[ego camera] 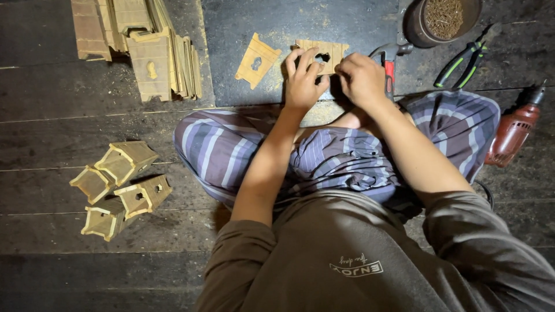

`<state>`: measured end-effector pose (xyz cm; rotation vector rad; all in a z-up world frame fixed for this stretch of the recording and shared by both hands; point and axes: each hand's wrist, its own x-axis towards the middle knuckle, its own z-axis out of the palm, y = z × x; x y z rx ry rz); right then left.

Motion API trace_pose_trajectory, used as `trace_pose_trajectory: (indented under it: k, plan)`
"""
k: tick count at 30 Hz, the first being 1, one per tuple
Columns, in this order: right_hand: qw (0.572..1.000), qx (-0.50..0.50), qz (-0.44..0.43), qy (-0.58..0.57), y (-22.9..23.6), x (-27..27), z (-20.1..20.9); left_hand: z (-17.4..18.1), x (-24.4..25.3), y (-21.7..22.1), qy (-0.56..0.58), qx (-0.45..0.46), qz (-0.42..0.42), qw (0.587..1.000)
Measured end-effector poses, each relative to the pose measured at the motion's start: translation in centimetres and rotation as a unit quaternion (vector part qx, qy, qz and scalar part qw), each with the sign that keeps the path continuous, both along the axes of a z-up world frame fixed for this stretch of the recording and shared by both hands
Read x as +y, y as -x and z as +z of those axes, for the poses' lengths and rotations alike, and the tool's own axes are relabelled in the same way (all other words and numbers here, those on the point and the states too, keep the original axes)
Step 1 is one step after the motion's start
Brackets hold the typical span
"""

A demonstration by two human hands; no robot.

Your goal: The person sits on the floor and assembles small wooden pieces by hand. They use pliers to remove a small metal pin from a wooden piece, then use a hammer to drive nails into the wood to join the parts together. The person repeats this process with multiple wooden components.

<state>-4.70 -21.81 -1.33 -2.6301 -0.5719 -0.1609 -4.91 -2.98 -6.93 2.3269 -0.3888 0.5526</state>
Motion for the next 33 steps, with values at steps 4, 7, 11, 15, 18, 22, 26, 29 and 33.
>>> trace_pose_trajectory:
  k: [4, 7, 11, 15, 18, 22, 26, 29, 33]
  plan:
    - [0.994, -0.109, 0.026, 0.011, 1.4, 0.6, 1.1, 0.0, 0.2, -0.1, -0.004, 0.013, -0.002, 1.0]
    - [0.999, -0.007, 0.014, -0.037, 2.6, -0.3, 1.3, 0.1, 0.1, 0.0, -0.005, 0.015, -0.011, 1.0]
    - [0.987, 0.067, -0.079, -0.125, 2.4, -1.5, 3.2, 0.0, 0.0, -0.3, -0.014, 0.004, 0.007, 1.0]
    - [0.92, 0.273, -0.272, 0.078, 1.4, -2.2, 8.0, -0.3, 0.1, -0.4, -0.004, -0.025, 0.002, 1.0]
    - [0.83, 0.445, -0.336, 0.01, 0.7, -3.1, 7.4, -0.5, 0.1, 0.1, -0.001, 0.013, -0.012, 1.0]
    - [0.833, 0.4, -0.381, -0.009, 0.1, -2.7, 6.8, 0.6, 0.1, -0.2, -0.008, -0.007, -0.008, 1.0]
    - [0.908, 0.196, -0.349, -0.124, 1.5, -6.3, -1.1, 0.1, 0.0, -0.1, 0.001, -0.017, -0.002, 1.0]
    - [0.941, 0.174, -0.175, -0.232, 4.8, -6.3, 4.1, -1.0, -0.3, -0.2, -0.02, 0.042, 0.012, 0.999]
    - [0.952, 0.084, -0.114, -0.271, 7.9, -4.4, 4.5, -2.4, -0.3, -0.6, -0.024, 0.028, 0.001, 0.999]
